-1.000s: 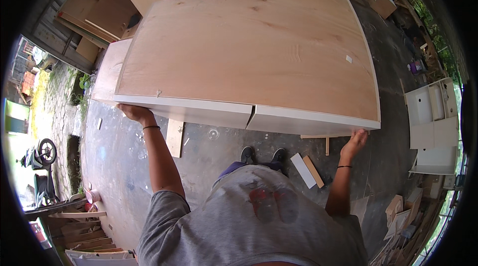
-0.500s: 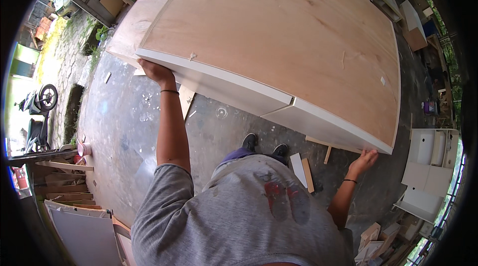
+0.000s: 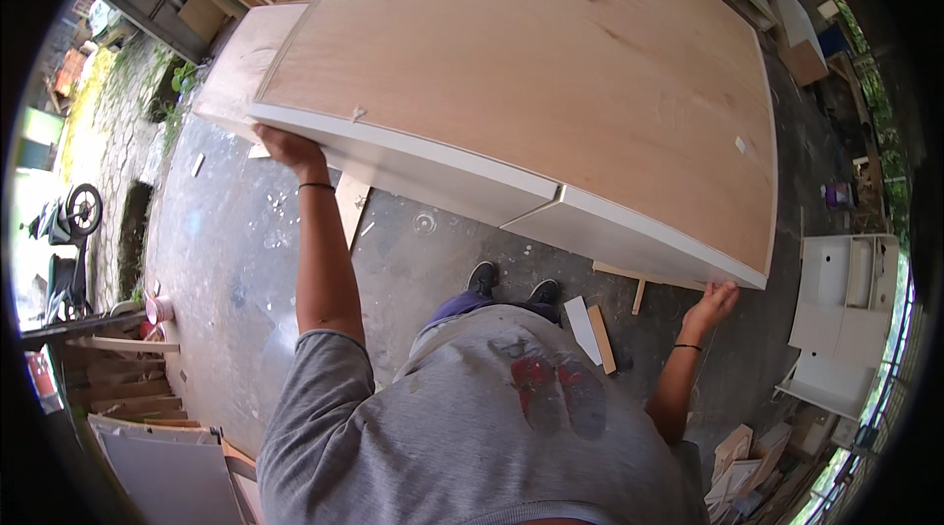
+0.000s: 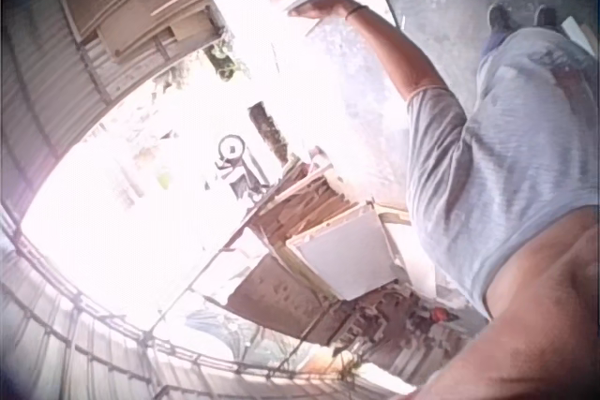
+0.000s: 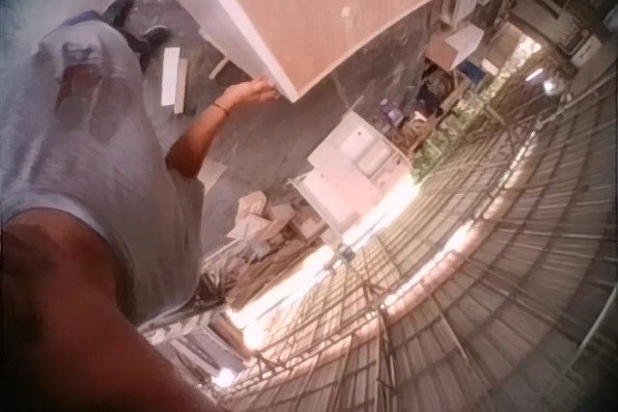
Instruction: The person installs hinges on a white cabinet door using a power drill. They position the door against the cabinet frame and secure the metal hinges with screws.
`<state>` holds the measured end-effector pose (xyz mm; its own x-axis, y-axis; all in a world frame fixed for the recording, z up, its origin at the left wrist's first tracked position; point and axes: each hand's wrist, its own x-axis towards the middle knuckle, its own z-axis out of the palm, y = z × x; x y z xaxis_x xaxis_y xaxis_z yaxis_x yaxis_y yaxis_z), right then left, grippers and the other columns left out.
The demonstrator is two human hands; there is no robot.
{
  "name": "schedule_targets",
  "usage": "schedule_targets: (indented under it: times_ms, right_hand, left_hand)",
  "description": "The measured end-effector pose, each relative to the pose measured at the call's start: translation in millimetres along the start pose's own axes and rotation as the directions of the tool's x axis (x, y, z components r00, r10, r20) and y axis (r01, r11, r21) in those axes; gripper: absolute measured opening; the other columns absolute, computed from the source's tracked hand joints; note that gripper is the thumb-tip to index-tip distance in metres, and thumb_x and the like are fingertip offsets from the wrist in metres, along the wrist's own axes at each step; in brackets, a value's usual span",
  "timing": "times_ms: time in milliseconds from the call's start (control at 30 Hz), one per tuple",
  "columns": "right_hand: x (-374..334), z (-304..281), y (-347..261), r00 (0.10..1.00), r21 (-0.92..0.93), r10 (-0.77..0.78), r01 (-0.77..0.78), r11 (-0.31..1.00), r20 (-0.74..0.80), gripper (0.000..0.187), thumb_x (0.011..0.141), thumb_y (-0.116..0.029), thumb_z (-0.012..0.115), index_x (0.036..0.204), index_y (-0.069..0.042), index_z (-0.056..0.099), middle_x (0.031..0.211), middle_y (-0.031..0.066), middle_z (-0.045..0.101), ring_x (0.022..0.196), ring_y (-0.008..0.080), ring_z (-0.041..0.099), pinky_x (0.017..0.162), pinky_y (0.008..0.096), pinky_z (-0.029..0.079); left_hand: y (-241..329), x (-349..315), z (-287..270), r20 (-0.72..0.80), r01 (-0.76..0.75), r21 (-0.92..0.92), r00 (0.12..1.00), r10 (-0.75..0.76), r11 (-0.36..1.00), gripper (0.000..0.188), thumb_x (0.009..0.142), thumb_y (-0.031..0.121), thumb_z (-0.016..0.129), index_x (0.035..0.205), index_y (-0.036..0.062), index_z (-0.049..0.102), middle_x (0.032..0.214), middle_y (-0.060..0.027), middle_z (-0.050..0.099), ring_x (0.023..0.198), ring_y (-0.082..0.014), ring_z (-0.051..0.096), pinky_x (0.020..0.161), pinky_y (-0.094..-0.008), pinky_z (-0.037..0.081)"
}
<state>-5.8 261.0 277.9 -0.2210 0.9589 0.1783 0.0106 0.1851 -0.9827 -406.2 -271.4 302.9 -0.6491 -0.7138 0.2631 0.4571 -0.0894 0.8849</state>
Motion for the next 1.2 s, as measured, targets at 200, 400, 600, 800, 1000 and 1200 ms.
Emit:
schedule_targets:
  times_ms: [200, 400, 600, 800, 1000, 1200]
  right_hand:
    - [0, 8, 10, 0.998, 0.142, -0.022, 0.012, 0.990, 0.065, 0.051, 0.086, -0.035, 0.062, 0.120, 0.000, 0.045, 0.118, 0.0084, 0.051, 0.108, 0.0177, 0.049, 0.094, 0.0335, 0.040]
    - [-9, 9, 1, 0.997, 0.142, -0.060, 0.054, 0.988, 0.040, 0.030, 0.086, -0.029, 0.063, 0.095, -0.004, 0.049, 0.095, 0.0017, 0.056, 0.096, 0.0101, 0.051, 0.085, 0.0262, 0.039]
    - [-6, 14, -9, 0.976, 0.334, -0.088, 0.017, 0.942, 0.199, 0.027, 0.080, -0.014, 0.071, 0.094, -0.004, 0.050, 0.090, 0.0025, 0.056, 0.088, 0.0114, 0.055, 0.081, 0.0270, 0.043]
    - [3, 15, -42, 0.936, 0.384, -0.214, 0.094, 0.918, 0.281, 0.033, 0.076, -0.013, 0.073, 0.097, -0.001, 0.052, 0.093, 0.0043, 0.054, 0.088, 0.0126, 0.055, 0.078, 0.0284, 0.045]
    - [13, 9, -34, 0.854, 0.244, -0.364, 0.288, 0.926, 0.372, 0.040, 0.067, -0.021, 0.081, 0.090, -0.003, 0.054, 0.087, 0.0090, 0.056, 0.080, 0.0219, 0.056, 0.072, 0.0305, 0.044]
    - [15, 3, 4, 0.793, 0.235, -0.269, 0.163, 0.958, 0.546, 0.039, 0.063, -0.019, 0.082, 0.087, -0.005, 0.054, 0.085, 0.0077, 0.056, 0.077, 0.0212, 0.057, 0.071, 0.0316, 0.046]
  left_hand:
    - [-27, 30, -28, 0.031, -0.037, 0.069, 0.999, 0.035, 0.997, 0.054, 0.096, 0.040, 0.026, 0.118, -0.0059, 0.045, 0.115, -0.0220, 0.052, 0.103, -0.0307, 0.054, 0.092, -0.0447, 0.046]
    - [-41, 37, -27, 0.076, -0.146, 0.228, 0.988, 0.132, 0.962, 0.043, 0.097, 0.034, 0.025, 0.111, -0.0016, 0.044, 0.117, -0.0210, 0.051, 0.102, -0.0297, 0.057, 0.089, -0.0440, 0.050]
    - [-21, 32, -21, 0.109, 0.013, 0.282, 0.993, -0.045, 0.959, 0.044, 0.096, 0.039, 0.028, 0.109, 0.0009, 0.046, 0.117, -0.0212, 0.051, 0.103, -0.0303, 0.057, 0.087, -0.0435, 0.051]
    - [54, -57, 6, 0.230, 0.088, 0.158, 0.965, -0.124, 0.983, 0.050, 0.093, 0.045, 0.033, 0.129, 0.0101, 0.035, 0.131, -0.0149, 0.042, 0.120, -0.0282, 0.044, 0.103, -0.0458, 0.037]
    - [75, -125, 41, 0.204, 0.136, 0.054, 0.968, -0.144, 0.989, 0.062, 0.088, 0.052, 0.038, 0.136, 0.0142, 0.033, 0.139, -0.0121, 0.036, 0.128, -0.0268, 0.033, 0.105, -0.0477, 0.025]
    - [87, -169, 40, 0.197, 0.060, 0.194, 0.976, -0.098, 0.979, 0.057, 0.088, 0.044, 0.045, 0.132, 0.0084, 0.037, 0.138, -0.0113, 0.035, 0.126, -0.0263, 0.034, 0.105, -0.0445, 0.025]
